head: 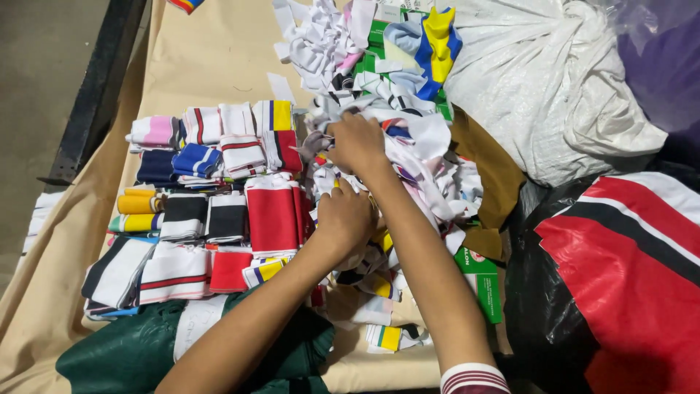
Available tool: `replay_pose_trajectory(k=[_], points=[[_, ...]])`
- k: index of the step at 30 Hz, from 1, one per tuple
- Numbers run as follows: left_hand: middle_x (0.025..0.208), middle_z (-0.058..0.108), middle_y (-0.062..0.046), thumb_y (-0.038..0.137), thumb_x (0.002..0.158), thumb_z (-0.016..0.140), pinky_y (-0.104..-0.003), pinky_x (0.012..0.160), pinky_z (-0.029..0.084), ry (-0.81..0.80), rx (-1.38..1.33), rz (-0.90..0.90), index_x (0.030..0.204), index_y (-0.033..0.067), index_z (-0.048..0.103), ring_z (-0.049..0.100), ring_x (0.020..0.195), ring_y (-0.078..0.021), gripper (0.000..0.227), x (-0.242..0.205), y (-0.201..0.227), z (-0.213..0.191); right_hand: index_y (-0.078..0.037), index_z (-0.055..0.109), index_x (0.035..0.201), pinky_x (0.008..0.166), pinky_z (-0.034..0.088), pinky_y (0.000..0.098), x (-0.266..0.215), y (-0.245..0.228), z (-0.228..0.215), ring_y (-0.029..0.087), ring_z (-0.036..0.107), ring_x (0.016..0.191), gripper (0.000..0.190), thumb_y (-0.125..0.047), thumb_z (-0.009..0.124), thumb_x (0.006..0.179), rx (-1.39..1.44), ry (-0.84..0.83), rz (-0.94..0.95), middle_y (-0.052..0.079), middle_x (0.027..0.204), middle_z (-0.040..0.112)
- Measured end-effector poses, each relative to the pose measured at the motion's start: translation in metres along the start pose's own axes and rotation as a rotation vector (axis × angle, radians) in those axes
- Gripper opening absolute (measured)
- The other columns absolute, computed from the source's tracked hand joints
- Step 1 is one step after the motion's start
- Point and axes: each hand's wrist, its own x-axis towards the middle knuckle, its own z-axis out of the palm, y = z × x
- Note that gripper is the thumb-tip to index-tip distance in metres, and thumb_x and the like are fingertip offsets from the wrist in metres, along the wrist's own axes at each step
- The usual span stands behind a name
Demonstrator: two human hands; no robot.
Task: Sorting and arranging small, multi-colored fabric strips from a pile into organized groups on a work surface.
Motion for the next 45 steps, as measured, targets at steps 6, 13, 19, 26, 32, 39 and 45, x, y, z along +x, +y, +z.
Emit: replay_pose_trajectory(k=[6, 13, 19, 26, 32, 39, 45], points=[[0.111, 0.069, -0.018, 0.03, 0.084, 0.069, -0.057, 0.073, 0.055, -0.314, -0.261, 0.056, 0.12, 0.0112, 0.07, 0.072, 0.094, -0.0434, 0.04, 0.009, -0.025, -0.071, -0.022, 0.079, 0.106, 0.087, 0.045, 0.0532, -0.007, 0.021, -0.005, 0.035, 0.068, 0.102, 0.036, -0.027, 0.075, 0.071, 0.073, -0.026, 0.08, 0.01, 0.1, 0.071], [0.099, 0.072, -0.028, 0.012, 0.089, 0.068, -0.059, 0.08, 0.054, 0.007, -0.702, 0.024, 0.127, 0.0076, 0.061, 0.069, 0.098, -0.0522, 0.038, 0.016, -0.055, -0.144, -0.018, 0.066, 0.134, 0.102, 0.047, 0.0553, -0.094, 0.007, -0.144, 0.043, 0.063, 0.12, 0.04, -0.037, 0.063, 0.099, 0.558, 0.22, 0.045, 0.021, 0.122, 0.067], [0.13, 0.057, -0.037, 0.009, 0.097, 0.064, -0.063, 0.109, 0.039, 0.302, -1.343, -0.103, 0.131, -0.0012, 0.059, 0.049, 0.131, -0.0568, 0.036, 0.021, -0.059, -0.161, -0.012, 0.07, 0.121, 0.091, 0.058, 0.0394, -0.083, 0.013, -0.173, 0.021, 0.068, 0.107, 0.028, -0.031, 0.069, 0.1, 0.998, 0.205, -0.236, 0.012, 0.114, 0.071], [0.137, 0.051, -0.042, 0.017, 0.093, 0.069, -0.054, 0.102, 0.049, 0.211, -1.769, -0.322, 0.15, -0.0019, 0.032, 0.055, 0.128, -0.0486, 0.07, 0.024, -0.07, -0.156, -0.006, 0.066, 0.128, 0.089, 0.055, 0.0297, -0.018, 0.026, -0.068, 0.013, 0.065, 0.098, 0.046, -0.042, 0.051, 0.103, 1.51, -0.225, -0.403, 0.007, 0.109, 0.07], [0.141, 0.046, -0.045, 0.016, 0.088, 0.074, -0.067, 0.104, 0.041, 0.13, -1.637, -0.412, 0.151, 0.0011, 0.031, 0.047, 0.132, -0.0608, 0.078, 0.019, -0.073, -0.169, -0.016, 0.071, 0.115, 0.083, 0.048, 0.0254, -0.023, 0.025, -0.035, 0.011, 0.058, 0.092, 0.048, -0.055, 0.046, 0.104, 1.419, -0.28, -0.139, -0.001, 0.102, 0.066], [0.136, 0.043, -0.051, -0.006, 0.089, 0.063, -0.075, 0.103, 0.035, 0.29, -1.148, -0.231, 0.15, 0.0035, 0.028, 0.041, 0.126, -0.0697, 0.071, 0.027, -0.089, -0.146, -0.004, 0.072, 0.093, 0.061, 0.049, 0.0228, -0.013, 0.009, -0.05, 0.01, 0.059, 0.062, 0.019, -0.023, 0.071, 0.098, 1.331, -0.102, -0.308, 0.005, 0.065, 0.064], [0.132, 0.057, -0.04, -0.003, 0.088, 0.059, -0.069, 0.102, 0.041, 0.3, -1.091, -0.223, 0.147, 0.0105, 0.039, 0.05, 0.123, -0.0632, 0.064, 0.031, -0.094, -0.126, -0.005, 0.069, 0.085, 0.056, 0.045, 0.0197, -0.02, -0.006, -0.059, 0.006, 0.052, 0.056, 0.016, -0.015, 0.075, 0.097, 1.284, 0.117, -0.293, 0.002, 0.058, 0.058]])
